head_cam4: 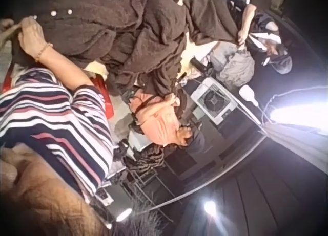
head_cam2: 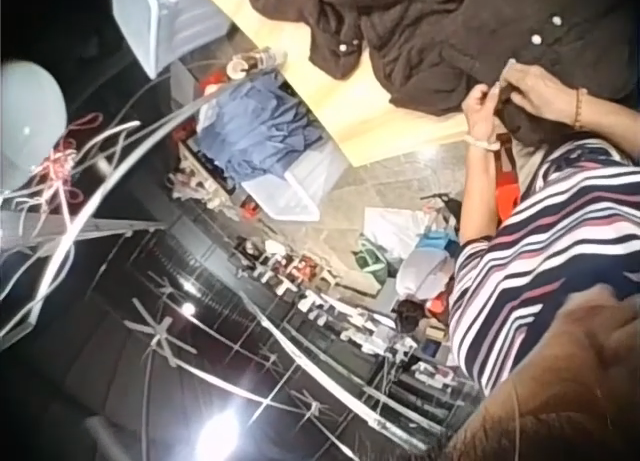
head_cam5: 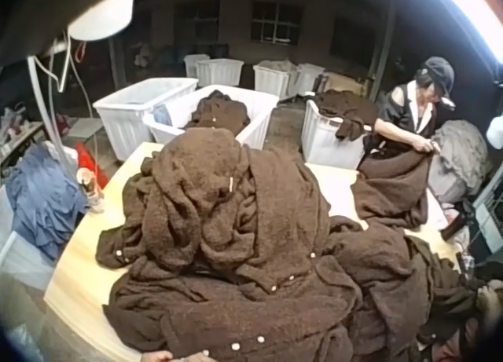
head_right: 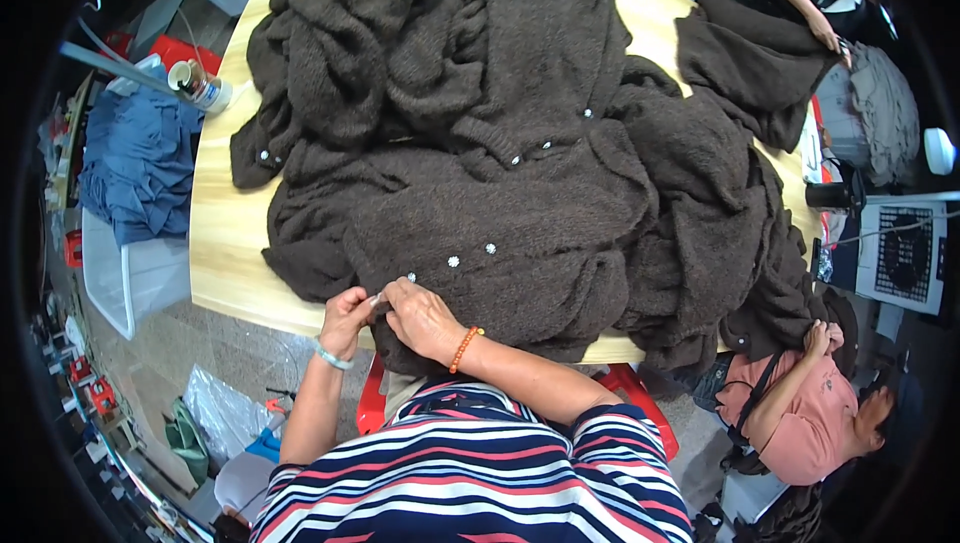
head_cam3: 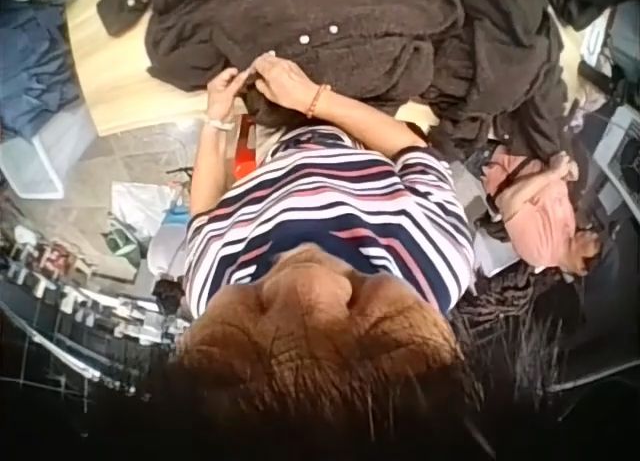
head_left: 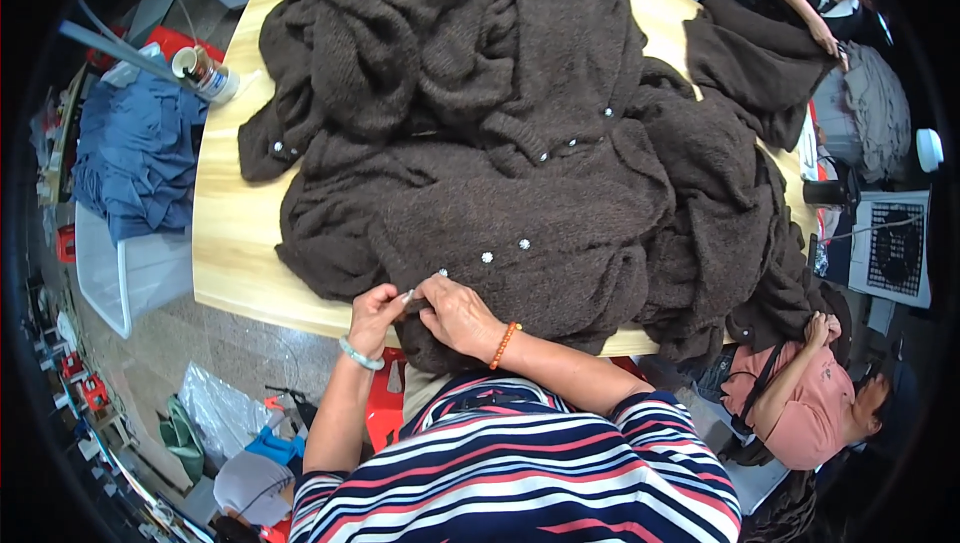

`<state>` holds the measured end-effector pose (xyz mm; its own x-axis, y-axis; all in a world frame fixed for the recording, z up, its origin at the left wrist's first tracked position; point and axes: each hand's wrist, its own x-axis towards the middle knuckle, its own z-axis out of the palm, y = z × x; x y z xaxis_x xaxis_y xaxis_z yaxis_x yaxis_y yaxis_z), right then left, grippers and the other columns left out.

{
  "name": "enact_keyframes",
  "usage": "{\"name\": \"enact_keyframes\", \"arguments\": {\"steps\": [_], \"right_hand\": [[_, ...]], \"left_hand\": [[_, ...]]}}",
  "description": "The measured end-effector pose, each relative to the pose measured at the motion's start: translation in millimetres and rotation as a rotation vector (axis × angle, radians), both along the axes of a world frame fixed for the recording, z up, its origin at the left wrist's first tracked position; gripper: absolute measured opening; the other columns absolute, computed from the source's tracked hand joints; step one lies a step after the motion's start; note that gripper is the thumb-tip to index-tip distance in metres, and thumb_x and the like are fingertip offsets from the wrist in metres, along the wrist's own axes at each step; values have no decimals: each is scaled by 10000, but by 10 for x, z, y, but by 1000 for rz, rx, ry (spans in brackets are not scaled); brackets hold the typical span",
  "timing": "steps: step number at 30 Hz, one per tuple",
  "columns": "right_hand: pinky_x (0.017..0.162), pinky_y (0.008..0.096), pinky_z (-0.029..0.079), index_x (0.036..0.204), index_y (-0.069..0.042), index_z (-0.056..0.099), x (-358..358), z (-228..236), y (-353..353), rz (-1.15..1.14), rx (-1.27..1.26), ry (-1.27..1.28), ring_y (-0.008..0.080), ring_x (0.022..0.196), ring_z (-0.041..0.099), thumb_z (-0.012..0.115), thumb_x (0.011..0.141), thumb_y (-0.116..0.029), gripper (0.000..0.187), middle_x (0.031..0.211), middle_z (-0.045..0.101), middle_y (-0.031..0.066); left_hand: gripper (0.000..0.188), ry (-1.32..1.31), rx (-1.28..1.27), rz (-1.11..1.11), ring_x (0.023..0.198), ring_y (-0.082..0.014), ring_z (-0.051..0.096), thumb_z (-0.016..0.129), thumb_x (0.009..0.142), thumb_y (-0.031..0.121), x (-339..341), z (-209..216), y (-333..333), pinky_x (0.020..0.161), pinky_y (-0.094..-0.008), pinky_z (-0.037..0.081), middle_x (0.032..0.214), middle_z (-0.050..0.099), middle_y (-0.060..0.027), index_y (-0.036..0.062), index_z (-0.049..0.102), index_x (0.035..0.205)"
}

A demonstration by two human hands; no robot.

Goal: Buttoning and inspecting dark brown knitted sweaters on a workbench.

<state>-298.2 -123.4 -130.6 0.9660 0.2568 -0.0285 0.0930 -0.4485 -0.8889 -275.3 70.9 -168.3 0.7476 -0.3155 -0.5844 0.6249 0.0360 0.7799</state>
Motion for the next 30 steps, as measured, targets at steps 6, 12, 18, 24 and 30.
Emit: {"name": "enact_keyframes", "arguments": {"steps": [6,12,18,24,30], "right_hand": [[757,438,517,1045,36,593,-19,-8,-12,-31,-9,-68,372,864,610,610,805,-27,249,900,571,179],[737,425,522,1032,48,612,-2,-77,-59,-3,-30,-131,360,853,612,584,837,-43,218,895,567,182],[727,434,518,1003,52,606,-37,-88,-29,17,-53,-206,360,851,609,555,860,-68,194,884,559,189],[730,457,512,930,32,597,-12,-89,-107,80,-49,-127,377,822,610,591,793,-101,191,855,571,188],[738,453,514,963,39,608,3,-61,-194,109,-74,-112,373,827,615,611,785,-128,244,873,584,194]], "left_hand": [[24,-8,-31,16,646,-33,555,641,868,21,-28,-15,16,601,-182,440,781,638,30,45,638,866],[77,-27,13,9,600,-41,520,614,893,52,-6,69,-113,555,-189,406,712,589,35,66,606,817],[103,-57,58,-13,612,-21,480,580,904,43,-86,61,-100,567,-188,384,698,557,58,65,610,808],[108,-143,149,-121,745,-35,428,543,942,54,-154,174,-131,656,-207,362,785,494,57,5,609,872],[263,-517,348,-236,803,-176,569,618,880,62,-294,366,-187,740,-298,464,1037,547,-123,-22,559,1122]]}}
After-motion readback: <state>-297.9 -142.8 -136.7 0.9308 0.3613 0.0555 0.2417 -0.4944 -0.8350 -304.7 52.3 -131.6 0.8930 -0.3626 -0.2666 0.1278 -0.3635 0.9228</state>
